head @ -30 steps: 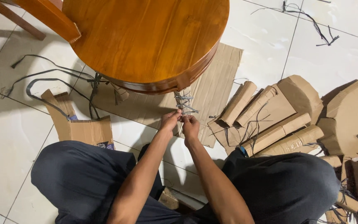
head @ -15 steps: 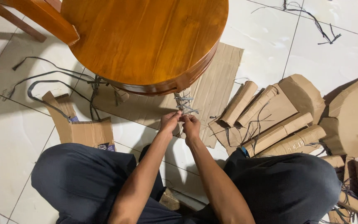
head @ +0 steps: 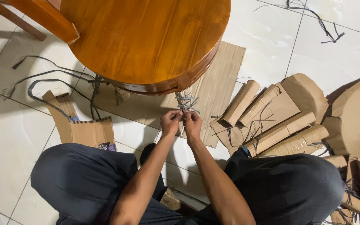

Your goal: Wrapping a chair leg with cardboard and securing it with wire ties.

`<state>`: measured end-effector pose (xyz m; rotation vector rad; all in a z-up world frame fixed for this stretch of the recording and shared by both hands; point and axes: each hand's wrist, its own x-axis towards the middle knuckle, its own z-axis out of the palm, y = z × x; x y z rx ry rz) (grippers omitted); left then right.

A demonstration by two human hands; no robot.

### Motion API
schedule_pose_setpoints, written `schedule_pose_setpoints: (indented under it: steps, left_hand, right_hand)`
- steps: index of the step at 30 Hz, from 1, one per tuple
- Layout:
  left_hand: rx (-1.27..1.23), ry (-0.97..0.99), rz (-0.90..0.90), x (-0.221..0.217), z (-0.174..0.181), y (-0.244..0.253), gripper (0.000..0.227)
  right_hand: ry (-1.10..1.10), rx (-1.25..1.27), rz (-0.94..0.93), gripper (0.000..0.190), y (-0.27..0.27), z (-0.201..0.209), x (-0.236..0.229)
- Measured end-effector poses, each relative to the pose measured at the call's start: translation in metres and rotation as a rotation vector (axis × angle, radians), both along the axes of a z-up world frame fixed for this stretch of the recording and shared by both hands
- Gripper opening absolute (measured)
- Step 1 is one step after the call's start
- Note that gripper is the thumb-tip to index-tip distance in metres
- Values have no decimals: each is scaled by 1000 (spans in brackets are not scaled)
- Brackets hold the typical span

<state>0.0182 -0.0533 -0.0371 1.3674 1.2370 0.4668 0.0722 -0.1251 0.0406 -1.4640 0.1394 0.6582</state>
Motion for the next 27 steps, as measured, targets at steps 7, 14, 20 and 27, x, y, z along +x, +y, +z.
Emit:
schedule_pose_setpoints:
  steps: [7, 14, 20, 27]
  left_hand:
    - [2, -151, 51, 2, -7, -2, 27]
    - [450, 15, -114, -8, 107, -26, 12]
    - [454, 141, -122, -11, 96, -23, 7]
    - [349, 62, 8, -7, 49, -1, 12]
  right_hand:
    - [125, 56, 26, 16, -1, 2, 10]
    - [196, 64, 37, 17, -2, 3, 13]
    - [145, 29, 43, 15, -4, 30, 10]
    - [112, -44, -51, 17, -5, -24, 35]
